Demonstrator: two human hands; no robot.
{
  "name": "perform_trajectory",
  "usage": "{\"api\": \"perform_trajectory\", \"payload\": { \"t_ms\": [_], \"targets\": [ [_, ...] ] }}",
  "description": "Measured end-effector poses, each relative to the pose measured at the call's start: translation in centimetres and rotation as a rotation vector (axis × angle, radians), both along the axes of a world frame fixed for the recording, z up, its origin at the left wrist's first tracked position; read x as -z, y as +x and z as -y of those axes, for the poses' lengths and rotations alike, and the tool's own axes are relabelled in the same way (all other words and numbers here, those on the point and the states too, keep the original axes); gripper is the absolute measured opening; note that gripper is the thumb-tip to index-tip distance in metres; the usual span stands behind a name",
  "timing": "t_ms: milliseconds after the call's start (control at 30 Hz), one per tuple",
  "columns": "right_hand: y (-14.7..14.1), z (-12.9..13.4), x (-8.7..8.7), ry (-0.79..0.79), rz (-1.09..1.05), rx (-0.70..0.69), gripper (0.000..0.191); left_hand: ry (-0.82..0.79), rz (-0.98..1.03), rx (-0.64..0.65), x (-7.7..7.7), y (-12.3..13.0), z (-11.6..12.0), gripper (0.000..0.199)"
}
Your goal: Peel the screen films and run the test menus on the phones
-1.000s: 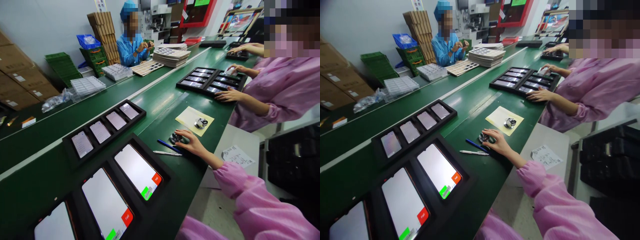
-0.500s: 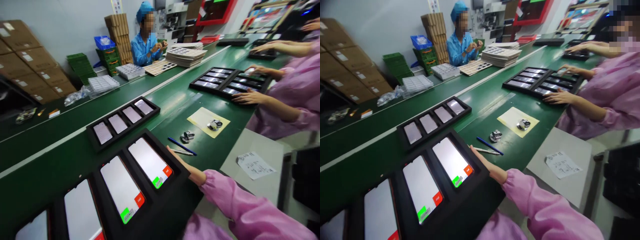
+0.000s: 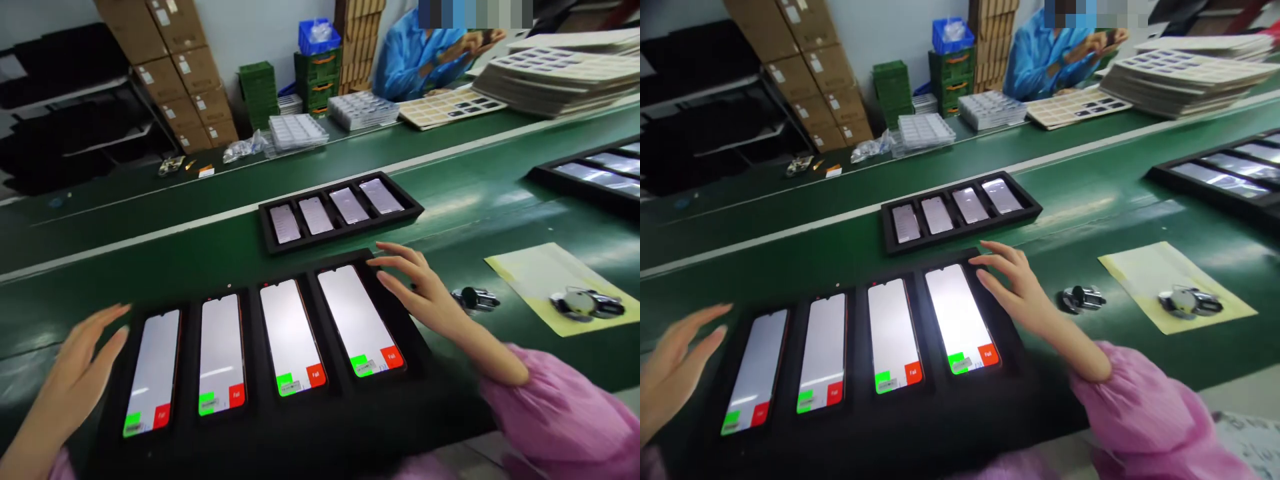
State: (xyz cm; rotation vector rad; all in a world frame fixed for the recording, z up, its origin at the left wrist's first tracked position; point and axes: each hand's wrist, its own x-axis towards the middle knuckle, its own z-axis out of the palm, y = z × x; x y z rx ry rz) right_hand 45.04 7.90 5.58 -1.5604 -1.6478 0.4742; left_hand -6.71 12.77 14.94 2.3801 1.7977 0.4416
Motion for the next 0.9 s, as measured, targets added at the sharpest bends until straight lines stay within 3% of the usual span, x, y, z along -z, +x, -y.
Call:
{"api": "perform_trajectory", "payload": {
  "t_ms": [33,100,167,233,300,500,733,800,900],
  "targets": [
    [-0.3,-1.3,-0.9,0.019,0.088,-0.052,0.036,0.008,0.050,0.014,0.1,2.0,-0.6,0.033],
    [-1.4,-3.2,-2.4,0.043,0.252,-0.144,0.030,-0.075,0.019,0.302,0.5,6.9,-2.1,0.036],
    [-2.5,-4.4,-3.1,0.061,0.386,-0.175,0.031,-0.115,-0.133,0.464,1.1,12.0,-3.6,0.039],
    [-3.1,-4.8,-3.2,0.068,0.485,-0.175,0.033,-0.112,-0.152,0.466,1.9,15.8,-4.8,0.038],
    [-3.1,-4.7,-3.1,0.063,0.549,-0.169,0.031,-0.120,-0.141,0.433,2.6,17.7,-5.4,0.034],
    [-3.5,-4.4,-3.0,0.086,0.588,-0.154,0.029,-0.192,-0.121,0.394,3.1,17.1,-4.8,0.034],
    [-4.1,-5.8,-1.9,0.098,0.380,-0.201,0.016,-0.023,-0.203,0.462,3.1,17.2,-5.1,0.032],
    [-3.5,-4.6,-2.8,0.134,0.321,-0.231,0.013,0.074,-0.227,0.488,2.7,17.6,-5.0,0.029],
    [-2.8,-0.1,-5.1,0.191,0.208,-0.401,0.014,0.262,-0.170,0.599,1.4,19.1,-3.1,0.024]
  ]
}}
